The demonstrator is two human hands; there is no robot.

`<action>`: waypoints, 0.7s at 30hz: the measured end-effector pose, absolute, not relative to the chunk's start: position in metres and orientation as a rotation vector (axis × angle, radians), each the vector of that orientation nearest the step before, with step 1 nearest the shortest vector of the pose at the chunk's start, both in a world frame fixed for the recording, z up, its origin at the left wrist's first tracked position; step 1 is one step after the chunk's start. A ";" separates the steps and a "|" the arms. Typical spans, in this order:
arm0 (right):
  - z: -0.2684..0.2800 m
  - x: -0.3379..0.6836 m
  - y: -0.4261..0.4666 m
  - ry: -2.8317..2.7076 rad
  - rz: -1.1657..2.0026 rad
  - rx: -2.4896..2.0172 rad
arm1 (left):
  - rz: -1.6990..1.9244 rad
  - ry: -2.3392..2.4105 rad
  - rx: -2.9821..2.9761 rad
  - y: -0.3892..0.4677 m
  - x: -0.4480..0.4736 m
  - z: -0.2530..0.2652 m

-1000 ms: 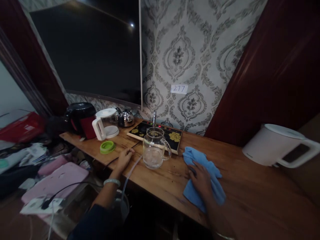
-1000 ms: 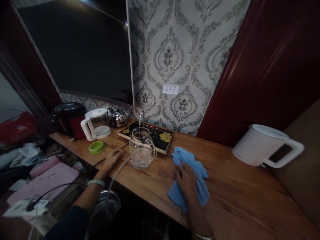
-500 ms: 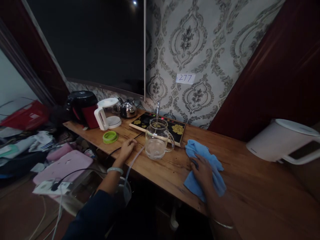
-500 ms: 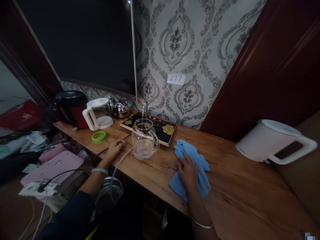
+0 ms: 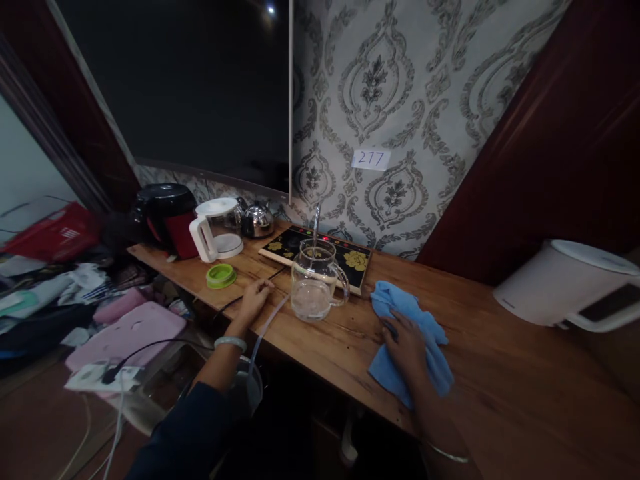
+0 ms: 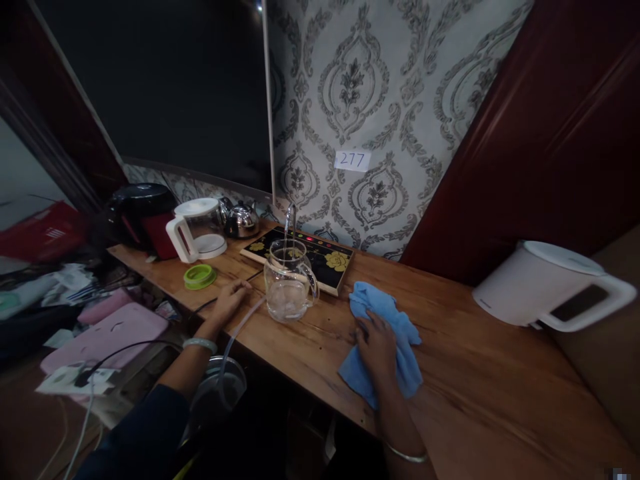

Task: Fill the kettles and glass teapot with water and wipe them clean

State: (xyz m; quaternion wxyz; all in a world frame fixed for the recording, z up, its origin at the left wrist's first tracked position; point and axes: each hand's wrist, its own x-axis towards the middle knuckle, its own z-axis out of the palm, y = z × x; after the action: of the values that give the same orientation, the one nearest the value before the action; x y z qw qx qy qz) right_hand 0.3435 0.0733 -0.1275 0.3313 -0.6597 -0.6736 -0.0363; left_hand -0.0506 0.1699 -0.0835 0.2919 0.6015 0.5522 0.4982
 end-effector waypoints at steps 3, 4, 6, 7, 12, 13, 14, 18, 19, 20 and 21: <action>-0.128 0.343 0.073 -1.747 -0.106 -1.701 | 1.338 1.467 1.605 0.170 -0.050 -0.084; -0.128 0.343 0.073 -1.741 -0.108 -1.700 | 1.340 1.467 1.606 0.170 -0.050 -0.084; -0.128 0.343 0.073 -1.740 -0.112 -1.704 | 1.343 1.467 1.608 0.170 -0.051 -0.084; -0.128 0.343 0.073 -1.745 -0.113 -1.707 | 1.345 1.467 1.610 0.170 -0.051 -0.084; -0.127 0.343 0.074 -1.758 -0.115 -1.720 | 1.343 1.451 1.617 0.170 -0.051 -0.082; -0.127 0.343 0.074 -1.759 -0.116 -1.721 | 1.343 1.448 1.615 0.170 -0.051 -0.082; -0.127 0.343 0.074 -1.760 -0.118 -1.722 | 1.346 1.448 1.611 0.169 -0.051 -0.082; -0.128 0.343 0.074 -1.756 -0.117 -1.729 | 1.356 1.448 1.620 0.169 -0.051 -0.084; -0.128 0.343 0.074 -1.754 -0.117 -1.733 | 1.357 1.447 1.624 0.170 -0.052 -0.084; -0.129 0.343 0.075 -1.752 -0.120 -1.738 | 1.356 1.446 1.628 0.170 -0.052 -0.085; -0.129 0.343 0.075 -1.751 -0.123 -1.742 | 1.354 1.447 1.629 0.170 -0.052 -0.085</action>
State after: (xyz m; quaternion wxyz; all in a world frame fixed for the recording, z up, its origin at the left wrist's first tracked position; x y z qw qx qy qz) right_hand 0.3433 0.0751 -0.1291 0.3283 -0.6654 -0.6688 -0.0472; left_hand -0.0524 0.1699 -0.0851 0.2841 0.6087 0.5409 0.5061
